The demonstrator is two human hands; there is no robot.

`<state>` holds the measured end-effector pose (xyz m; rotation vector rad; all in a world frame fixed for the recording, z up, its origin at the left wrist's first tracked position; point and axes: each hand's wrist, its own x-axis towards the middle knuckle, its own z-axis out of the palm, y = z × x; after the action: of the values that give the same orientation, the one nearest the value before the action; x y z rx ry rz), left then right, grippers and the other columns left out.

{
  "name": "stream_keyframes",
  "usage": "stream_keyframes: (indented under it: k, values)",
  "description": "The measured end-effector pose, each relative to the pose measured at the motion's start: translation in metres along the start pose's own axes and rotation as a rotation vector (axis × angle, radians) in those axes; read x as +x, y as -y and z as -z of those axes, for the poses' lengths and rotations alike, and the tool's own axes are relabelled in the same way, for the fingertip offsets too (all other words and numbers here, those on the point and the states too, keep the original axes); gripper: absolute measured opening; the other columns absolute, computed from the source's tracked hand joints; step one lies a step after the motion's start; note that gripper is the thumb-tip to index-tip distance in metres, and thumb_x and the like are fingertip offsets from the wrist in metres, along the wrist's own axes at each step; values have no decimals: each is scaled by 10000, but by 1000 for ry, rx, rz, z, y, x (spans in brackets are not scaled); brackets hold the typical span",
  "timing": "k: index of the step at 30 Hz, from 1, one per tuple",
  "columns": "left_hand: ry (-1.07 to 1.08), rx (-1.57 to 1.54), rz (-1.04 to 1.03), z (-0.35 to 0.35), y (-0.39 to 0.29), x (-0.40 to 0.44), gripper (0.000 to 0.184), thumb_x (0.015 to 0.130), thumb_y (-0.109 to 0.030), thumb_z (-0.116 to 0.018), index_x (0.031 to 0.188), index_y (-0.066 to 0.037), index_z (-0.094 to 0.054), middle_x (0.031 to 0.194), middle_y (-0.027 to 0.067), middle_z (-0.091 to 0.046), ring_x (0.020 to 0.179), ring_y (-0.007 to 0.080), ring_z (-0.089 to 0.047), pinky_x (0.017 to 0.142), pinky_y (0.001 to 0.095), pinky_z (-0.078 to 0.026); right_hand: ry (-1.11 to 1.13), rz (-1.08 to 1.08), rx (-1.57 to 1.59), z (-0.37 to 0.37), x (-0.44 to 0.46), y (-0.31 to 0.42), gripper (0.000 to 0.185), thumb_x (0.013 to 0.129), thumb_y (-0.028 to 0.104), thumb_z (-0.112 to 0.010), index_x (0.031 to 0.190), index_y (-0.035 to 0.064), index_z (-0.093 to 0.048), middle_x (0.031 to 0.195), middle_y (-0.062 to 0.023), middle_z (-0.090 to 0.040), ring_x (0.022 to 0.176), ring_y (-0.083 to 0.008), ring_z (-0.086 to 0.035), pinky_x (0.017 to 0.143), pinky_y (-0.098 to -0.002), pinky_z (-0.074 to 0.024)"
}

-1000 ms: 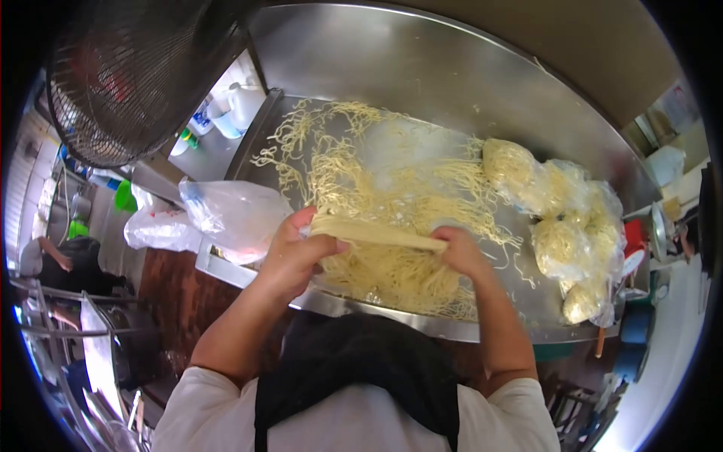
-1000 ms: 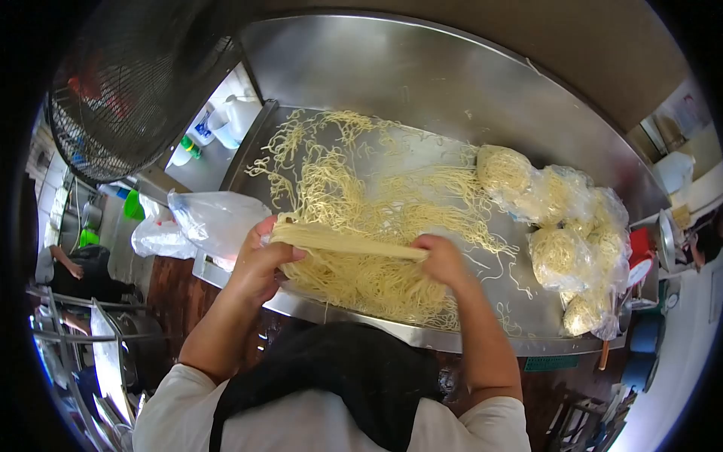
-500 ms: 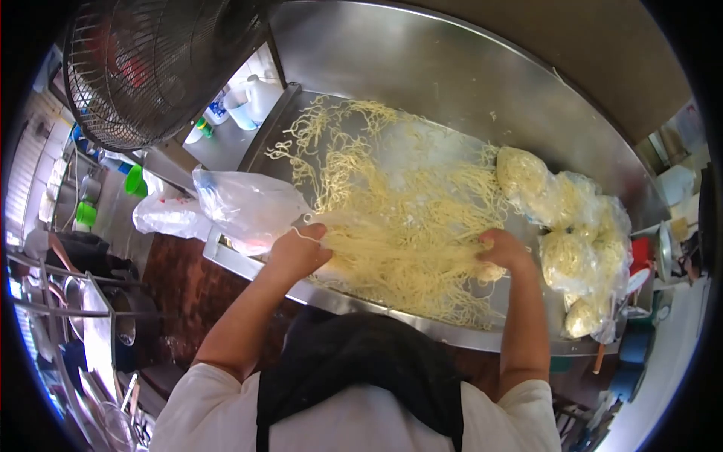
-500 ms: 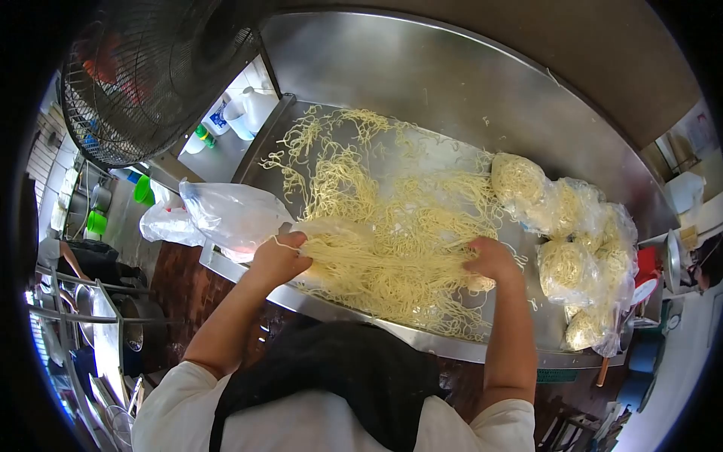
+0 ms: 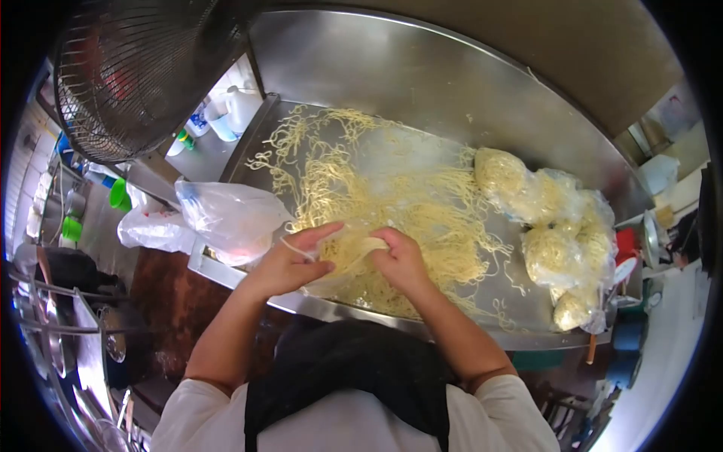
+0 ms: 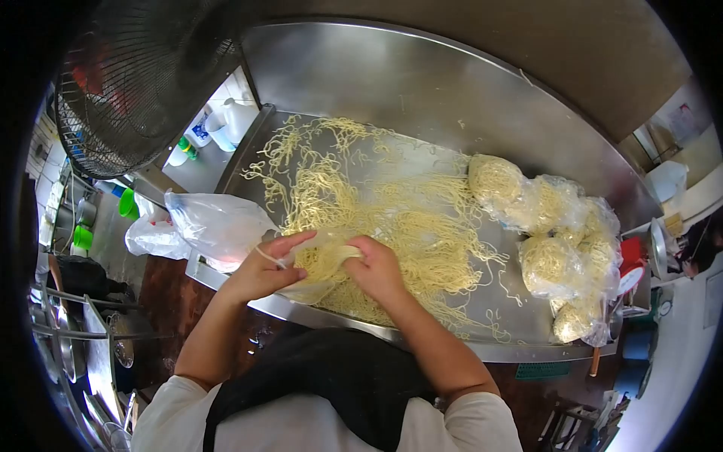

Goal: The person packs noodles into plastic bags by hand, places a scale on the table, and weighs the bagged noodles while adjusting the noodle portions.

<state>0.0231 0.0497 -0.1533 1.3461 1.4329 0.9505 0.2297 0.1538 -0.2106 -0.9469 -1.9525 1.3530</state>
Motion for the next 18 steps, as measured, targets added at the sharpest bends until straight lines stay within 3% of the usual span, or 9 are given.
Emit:
stream_keyframes:
  k: [5, 7, 8, 11, 12, 14, 15, 16, 18]
  values:
    - [316, -293, 1, -35, 45, 41, 445, 802, -147, -733, 1208, -69, -570, 1131, 25, -605, 968, 127, -583, 827, 282, -484, 116, 306, 216, -26, 12, 56, 236, 723, -5, -590, 950, 6, -654, 923, -93, -658, 884, -168, -620, 796, -291, -496]
    - [322, -465, 34, -48, 29, 44, 427, 804, -167, -728, 1185, -57, -569, 1105, 19, -604, 1004, 126, -579, 847, 281, -484, 19, 442, 63, -12, 15, 48, 240, 761, 66, -635, 998, 33, -654, 939, -108, -668, 891, -217, -638, 787, -330, -508]
    - [298, -292, 134, -45, 20, 41, 355, 846, -181, -691, 1158, -36, -600, 1118, 46, -630, 1038, 135, -584, 879, 293, -484, -19, 504, -14, -6, 15, 39, 248, 780, 101, -657, 1022, 46, -654, 947, -115, -673, 895, -242, -647, 782, -349, -515]
    - [32, -381, 121, -46, 17, 44, 363, 870, -263, -671, 1173, -67, -632, 1048, 7, -653, 896, 109, -602, 762, 256, -483, -163, 179, 130, -7, -4, -4, 348, 781, 198, -713, 1086, 45, -641, 960, -128, -667, 967, -294, -640, 796, -384, -510]
    - [46, -351, 227, -30, -4, 39, 368, 880, -246, -666, 1193, -53, -643, 1046, 16, -681, 904, 125, -615, 798, 267, -483, 4, -17, 51, 5, -20, -1, 470, 772, 308, -744, 1136, 34, -625, 932, -163, -665, 936, -344, -650, 783, -390, -514]
    - [45, -207, 94, -17, 1, 39, 315, 908, -200, -632, 1175, -34, -647, 1034, 53, -697, 938, 139, -625, 831, 284, -487, 294, -174, -437, 25, -38, 9, 406, 772, 311, -718, 1093, 76, -641, 865, -170, -667, 850, -342, -659, 742, -393, -522]
    - [41, -136, 32, -12, 3, 36, 290, 922, -177, -615, 1167, -25, -649, 1029, 72, -705, 955, 146, -629, 847, 293, -489, 305, -208, -490, 32, -42, -4, 350, 771, 293, -707, 1059, 103, -648, 831, -165, -665, 807, -341, -658, 717, -404, -521]
    - [42, 60, -15, -6, -2, 31, 283, 888, -233, -630, 1069, -20, -675, 953, 117, -715, 906, 206, -668, 819, 344, -512, 318, -243, -544, 40, -44, -17, 296, 769, 276, -696, 1025, 131, -655, 797, -160, -663, 764, -340, -657, 691, -414, -521]
    - [122, 580, 117, -2, -2, 28, 298, 842, -273, -647, 1009, -29, -683, 925, 144, -707, 892, 263, -677, 793, 385, -522, 175, -162, -581, 61, -38, -27, 200, 785, 231, -660, 967, 149, -654, 775, -135, -664, 738, -343, -652, 663, -435, -514]
